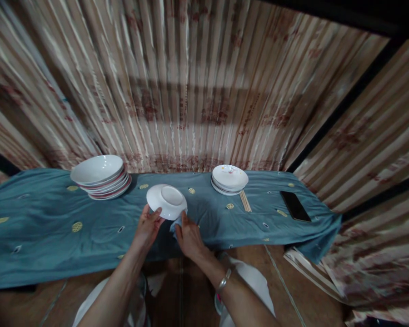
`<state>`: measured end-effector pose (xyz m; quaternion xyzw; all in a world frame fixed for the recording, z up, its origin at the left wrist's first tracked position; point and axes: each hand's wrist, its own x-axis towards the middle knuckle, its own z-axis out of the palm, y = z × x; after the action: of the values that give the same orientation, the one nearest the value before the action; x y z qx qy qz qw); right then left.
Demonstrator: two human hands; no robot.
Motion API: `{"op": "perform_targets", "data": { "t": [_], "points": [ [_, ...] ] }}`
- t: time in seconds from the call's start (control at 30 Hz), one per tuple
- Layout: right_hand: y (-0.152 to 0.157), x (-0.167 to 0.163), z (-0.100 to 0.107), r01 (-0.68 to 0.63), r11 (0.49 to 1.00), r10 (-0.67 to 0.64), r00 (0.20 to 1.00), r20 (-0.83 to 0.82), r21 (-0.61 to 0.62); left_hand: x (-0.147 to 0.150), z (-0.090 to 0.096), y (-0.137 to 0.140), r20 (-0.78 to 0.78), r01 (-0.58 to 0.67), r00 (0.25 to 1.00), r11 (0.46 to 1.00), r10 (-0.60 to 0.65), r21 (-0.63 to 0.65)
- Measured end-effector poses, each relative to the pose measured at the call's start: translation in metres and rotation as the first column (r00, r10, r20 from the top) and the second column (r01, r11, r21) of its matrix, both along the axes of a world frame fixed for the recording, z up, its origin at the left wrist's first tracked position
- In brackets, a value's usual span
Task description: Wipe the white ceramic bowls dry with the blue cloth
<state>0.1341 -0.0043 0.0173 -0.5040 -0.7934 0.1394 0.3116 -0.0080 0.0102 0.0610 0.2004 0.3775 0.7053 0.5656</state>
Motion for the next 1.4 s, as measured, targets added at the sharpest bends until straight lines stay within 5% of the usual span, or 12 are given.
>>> {"op": "perform_targets", "data": {
  "t": [0.2,0.43,0.67,0.83,1.23,1.4],
  "points": [
    [-0.012,-0.012,0.02,-0.093,0.982,0.062,0.981,0.184,0.164,0.001,0.001,0.0,-0.02,0.018,1.0,1.0,-0.018,-0.008],
    [-0.01,-0.02,0.039,-0.234,0.929,0.185,0.965,0.187,0.287,0.007,0.0,0.0,-0.073,0.026,0.997,0.999,-0.028,-0.03],
    [-0.003,-0.012,0.044,-0.151,0.932,0.114,0.985,0.128,0.33,0.005,0.003,-0.003,-0.035,0.08,0.996,0.996,-0.081,-0.035],
    [0.001,-0.013,0.042,-0.268,0.918,0.247,0.963,0.108,0.293,0.008,0.005,-0.004,-0.028,0.065,0.998,0.998,-0.065,-0.009],
    [0.066,0.008,0.013,-0.051,0.987,0.074,0.986,-0.152,0.151,0.009,0.005,-0.015,-0.149,0.25,0.956,0.968,-0.252,-0.034],
    [0.06,0.022,0.004,0.012,0.999,-0.006,0.992,-0.124,0.05,0.008,0.005,-0.013,-0.13,0.234,0.963,0.971,-0.237,-0.042]
  ]
}}
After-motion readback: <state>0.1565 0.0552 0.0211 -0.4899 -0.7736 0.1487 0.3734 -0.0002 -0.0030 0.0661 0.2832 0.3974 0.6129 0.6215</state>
